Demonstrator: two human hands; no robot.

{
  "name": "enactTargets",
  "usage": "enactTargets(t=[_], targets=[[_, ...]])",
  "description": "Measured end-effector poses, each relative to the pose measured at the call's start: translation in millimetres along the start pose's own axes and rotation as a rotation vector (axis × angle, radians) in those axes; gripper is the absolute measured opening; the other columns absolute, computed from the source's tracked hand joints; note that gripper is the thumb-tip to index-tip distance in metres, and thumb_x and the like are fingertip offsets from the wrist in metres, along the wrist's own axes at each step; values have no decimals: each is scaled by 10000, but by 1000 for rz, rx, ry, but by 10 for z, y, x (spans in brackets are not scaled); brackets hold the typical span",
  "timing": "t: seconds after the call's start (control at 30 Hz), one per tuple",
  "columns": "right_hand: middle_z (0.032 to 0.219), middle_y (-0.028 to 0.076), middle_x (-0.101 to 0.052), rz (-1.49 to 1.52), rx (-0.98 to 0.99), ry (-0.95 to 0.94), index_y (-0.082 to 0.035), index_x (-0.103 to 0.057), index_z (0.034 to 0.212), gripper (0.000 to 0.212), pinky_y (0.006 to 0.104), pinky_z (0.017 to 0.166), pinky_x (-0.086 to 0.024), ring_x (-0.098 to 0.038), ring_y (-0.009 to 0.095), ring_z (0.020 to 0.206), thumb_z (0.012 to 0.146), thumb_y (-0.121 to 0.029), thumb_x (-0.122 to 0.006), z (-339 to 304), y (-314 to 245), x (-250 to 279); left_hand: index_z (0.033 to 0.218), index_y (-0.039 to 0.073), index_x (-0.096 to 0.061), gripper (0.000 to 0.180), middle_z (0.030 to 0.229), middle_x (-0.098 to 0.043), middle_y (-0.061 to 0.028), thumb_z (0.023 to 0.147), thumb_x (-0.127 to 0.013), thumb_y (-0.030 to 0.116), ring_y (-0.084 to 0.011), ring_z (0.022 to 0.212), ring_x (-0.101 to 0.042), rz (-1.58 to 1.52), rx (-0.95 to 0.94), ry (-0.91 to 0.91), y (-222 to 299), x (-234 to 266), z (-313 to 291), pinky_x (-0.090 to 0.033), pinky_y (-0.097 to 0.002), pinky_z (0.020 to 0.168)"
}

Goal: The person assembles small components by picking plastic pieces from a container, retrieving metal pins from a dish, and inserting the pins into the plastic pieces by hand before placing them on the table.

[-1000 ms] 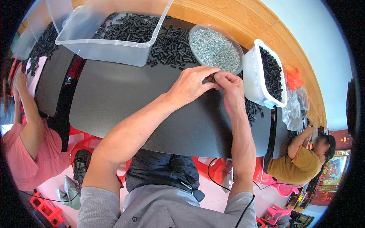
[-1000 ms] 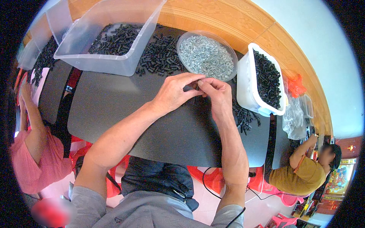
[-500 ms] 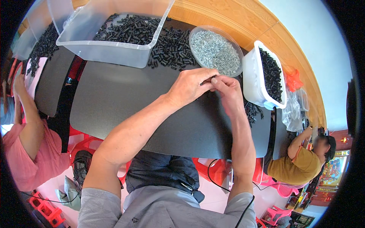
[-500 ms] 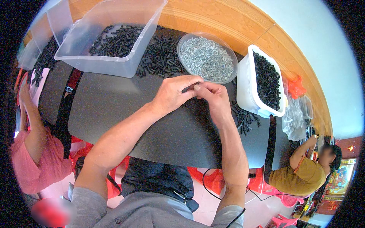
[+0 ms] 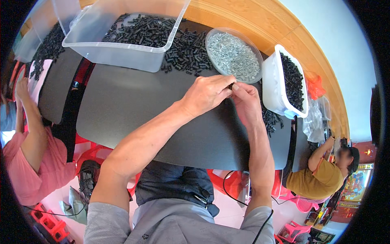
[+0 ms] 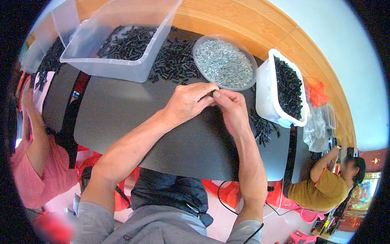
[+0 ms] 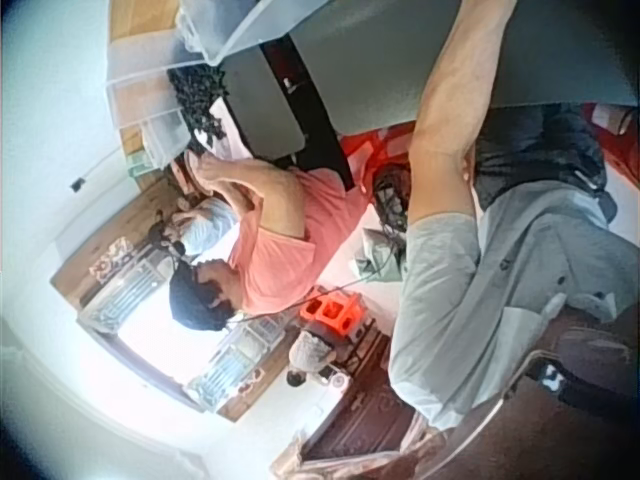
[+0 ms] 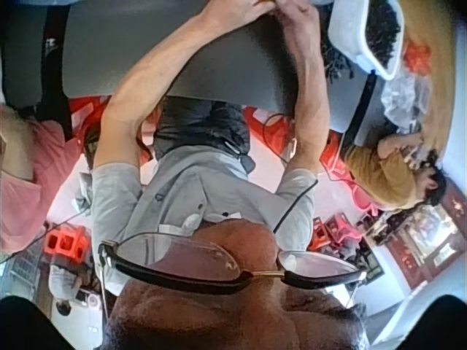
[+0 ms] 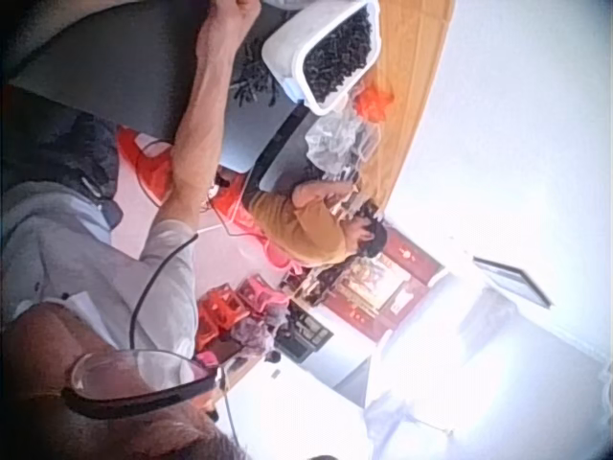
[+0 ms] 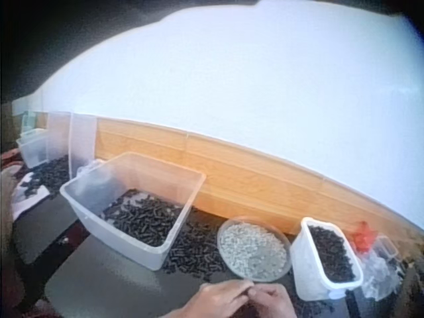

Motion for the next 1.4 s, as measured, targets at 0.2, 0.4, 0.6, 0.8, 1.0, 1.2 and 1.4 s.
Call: enactTargets(t=[0.2,0.4,0.6,0.8,1.0,1.2,1.4], targets=[[894,42,-697,-45,-39,59,25,-719,965,211,276,805,-456,-610,126,831,963,-159,-618,39,13,-50,1046,56,-675,251,903,-708,-137,803,-737,73,-284,814,-718,47,-5,17,-61,5,7,-583,-364,693],[872,39,-696,-390,81,254,42,-723,953,176,253,731,-466,-598,109,782,945,-119,-651,-36,-28,-6,1293,62,-596,492,1212,-665,-187,815,-708,25,-338,1074,-675,-51,154,-88,13,13,23,-567,-402,895],[739,41,-694,-786,128,241,29,-733,964,181,229,564,-450,-586,76,620,911,-139,-694,124,-660,-290,1299,41,-569,514,1222,-637,-224,810,-525,-114,-384,1147,-616,-119,149,110,-75,86,67,-521,-435,970],[816,101,-747,-724,430,55,38,-732,1017,228,279,660,-533,-685,132,721,858,-121,-697,786,-1135,-1180,1108,27,-675,351,1007,-669,-194,835,-507,-114,-376,970,-659,-38,175,254,-257,142,135,-537,-424,844],[837,120,-725,-981,425,80,-2,-739,959,166,301,673,-520,-671,143,706,836,-108,-705,559,-1003,-895,1090,20,-691,312,968,-681,-179,857,-519,-96,-339,907,-679,-73,291,230,-297,141,119,-541,-402,820],[841,122,-710,-1192,123,-10,-16,-730,939,145,318,693,-526,-670,176,745,807,-76,-732,33,-402,-159,1042,16,-719,283,949,-696,-176,858,-533,-92,-320,895,-691,-172,321,281,-289,94,109,-544,-391,816],[852,100,-696,-979,-57,131,-12,-719,973,187,312,703,-521,-643,165,736,791,-49,-743,-137,-171,94,1049,41,-727,292,946,-699,-162,862,-545,-91,-309,880,-695,-146,331,238,-289,78,114,-545,-381,791]])
Point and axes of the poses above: each hand's wrist, its own z-axis towards the middle knuckle, its own x-axis out of the back of the hand, y = z × x, the point moved 1 cm from there along z, towards the middle knuckle
